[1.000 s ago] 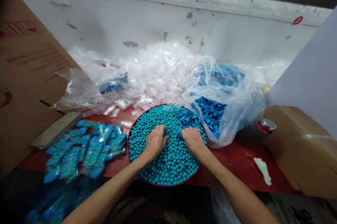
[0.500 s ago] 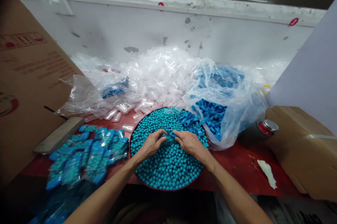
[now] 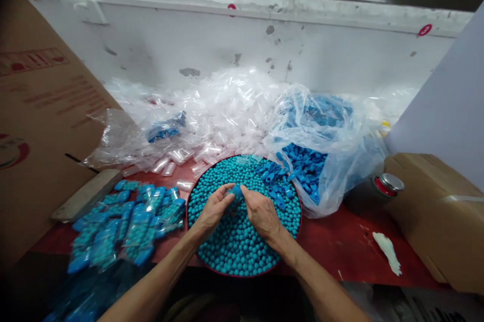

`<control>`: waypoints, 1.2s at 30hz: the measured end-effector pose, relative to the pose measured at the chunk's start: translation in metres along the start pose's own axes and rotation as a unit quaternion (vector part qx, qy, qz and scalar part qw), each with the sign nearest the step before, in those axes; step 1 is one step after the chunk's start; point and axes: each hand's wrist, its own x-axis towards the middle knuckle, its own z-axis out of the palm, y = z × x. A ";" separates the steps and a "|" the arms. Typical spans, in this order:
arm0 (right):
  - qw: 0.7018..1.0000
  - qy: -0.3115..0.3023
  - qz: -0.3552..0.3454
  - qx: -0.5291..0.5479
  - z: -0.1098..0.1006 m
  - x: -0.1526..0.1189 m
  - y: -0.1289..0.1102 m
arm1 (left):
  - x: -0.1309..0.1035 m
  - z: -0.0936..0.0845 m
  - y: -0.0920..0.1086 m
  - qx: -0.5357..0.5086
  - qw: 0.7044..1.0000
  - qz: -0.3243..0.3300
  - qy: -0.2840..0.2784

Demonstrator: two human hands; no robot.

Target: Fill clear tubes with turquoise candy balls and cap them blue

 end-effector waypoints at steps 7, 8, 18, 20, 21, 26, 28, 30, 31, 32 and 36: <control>0.997 -0.012 0.010 0.079 -0.008 -0.003 -0.003 | -0.010 0.005 0.000 -0.038 0.998 0.004 -0.040; 0.994 -0.001 0.010 0.112 -0.009 -0.001 -0.004 | -0.011 0.006 0.000 -0.048 0.998 0.009 -0.046; 0.988 0.089 -0.003 0.129 -0.015 -0.003 -0.004 | -0.018 0.005 0.003 -0.039 0.998 -0.006 -0.045; 0.993 0.097 -0.032 0.055 -0.015 -0.007 -0.004 | -0.020 0.005 0.006 -0.040 0.998 -0.018 -0.046; 0.994 0.096 -0.047 0.027 -0.015 -0.008 -0.004 | -0.021 0.006 0.008 -0.042 0.998 -0.021 -0.046; 0.990 0.105 -0.085 0.030 -0.011 -0.016 -0.007 | -0.024 0.007 0.012 -0.050 0.997 -0.014 -0.062; 0.987 0.115 -0.075 0.086 -0.010 -0.017 -0.008 | -0.025 0.008 0.011 -0.047 0.997 -0.014 -0.065; 0.981 0.131 -0.048 0.138 -0.010 -0.016 -0.011 | -0.025 0.008 0.009 -0.036 0.997 -0.017 -0.071; 0.978 0.139 -0.031 0.154 -0.011 -0.016 -0.013 | -0.026 0.009 0.009 -0.031 0.997 -0.016 -0.075; 0.976 0.145 -0.015 0.164 -0.013 -0.016 -0.016 | -0.026 0.009 0.008 -0.025 0.997 -0.011 -0.076; 0.977 0.151 0.002 0.147 -0.015 -0.017 -0.026 | -0.027 0.009 0.008 -0.007 0.998 0.028 -0.056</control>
